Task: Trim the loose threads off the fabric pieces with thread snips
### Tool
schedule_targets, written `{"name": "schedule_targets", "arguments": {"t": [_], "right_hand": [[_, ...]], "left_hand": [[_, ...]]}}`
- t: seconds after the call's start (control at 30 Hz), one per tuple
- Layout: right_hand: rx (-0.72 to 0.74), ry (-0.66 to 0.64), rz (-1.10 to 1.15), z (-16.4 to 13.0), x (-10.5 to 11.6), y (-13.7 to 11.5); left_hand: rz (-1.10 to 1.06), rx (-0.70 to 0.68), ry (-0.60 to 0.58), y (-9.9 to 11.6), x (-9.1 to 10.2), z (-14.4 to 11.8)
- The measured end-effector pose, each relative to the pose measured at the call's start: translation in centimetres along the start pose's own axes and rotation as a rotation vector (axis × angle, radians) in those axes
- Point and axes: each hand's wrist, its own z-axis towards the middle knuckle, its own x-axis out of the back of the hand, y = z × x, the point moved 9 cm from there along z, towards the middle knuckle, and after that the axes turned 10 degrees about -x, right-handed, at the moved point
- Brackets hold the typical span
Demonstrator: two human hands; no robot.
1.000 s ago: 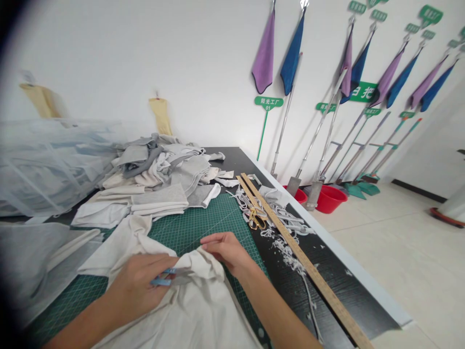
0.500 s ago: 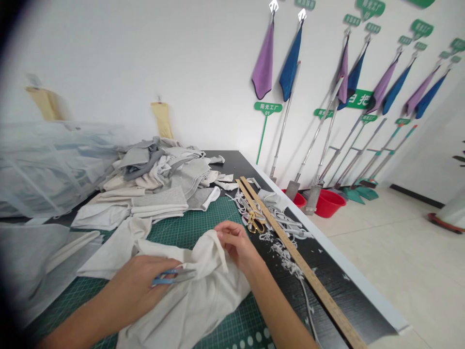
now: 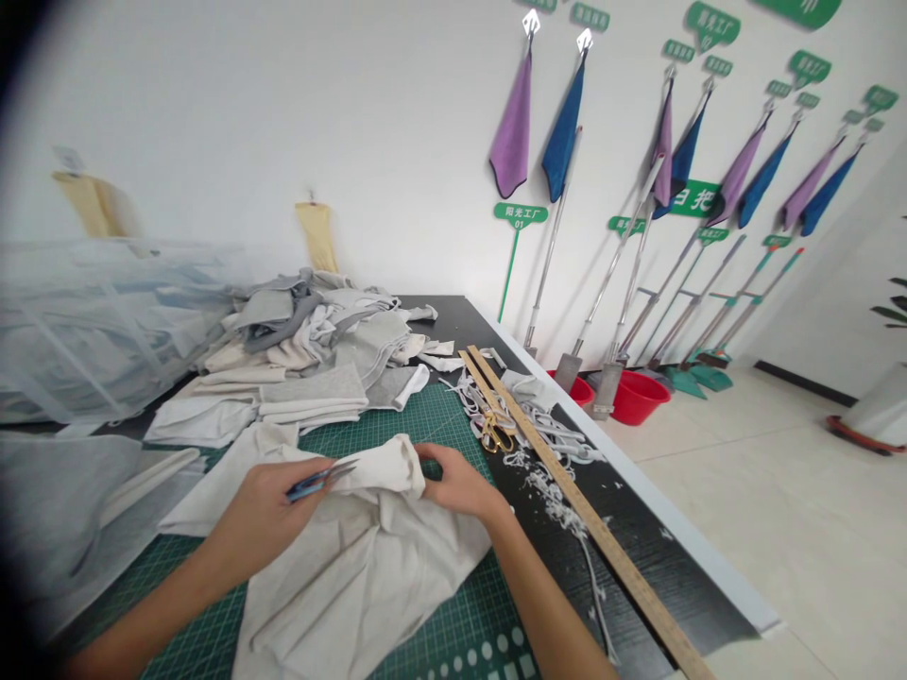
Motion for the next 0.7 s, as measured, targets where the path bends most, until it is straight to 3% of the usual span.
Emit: {"name": "schedule_targets", "arguments": {"t": [0.2, 0.37, 0.53, 0.7], "right_hand": [[-0.054, -0.115, 0.015, -1.3, 0.1, -0.3], [-0.081, -0.275, 0.059, -3.1, -1.4, -1.3], [-0.159, -0.066, 0.070, -4.0, 0.3, -1.4], [-0.220, 0.025, 0.118, -6.6, 1.8, -2.2]], "left_hand": [[0.014, 0.074, 0.076, -1.2, 1.0, 0.1], [0.017, 0.178, 0.143, -2.6, 1.6, 0.9], [-0.006, 0.217, 0.103, -4.7, 0.7, 2.2], [0.003, 0.227, -0.011, -5.5, -0.7, 2.4]]}}
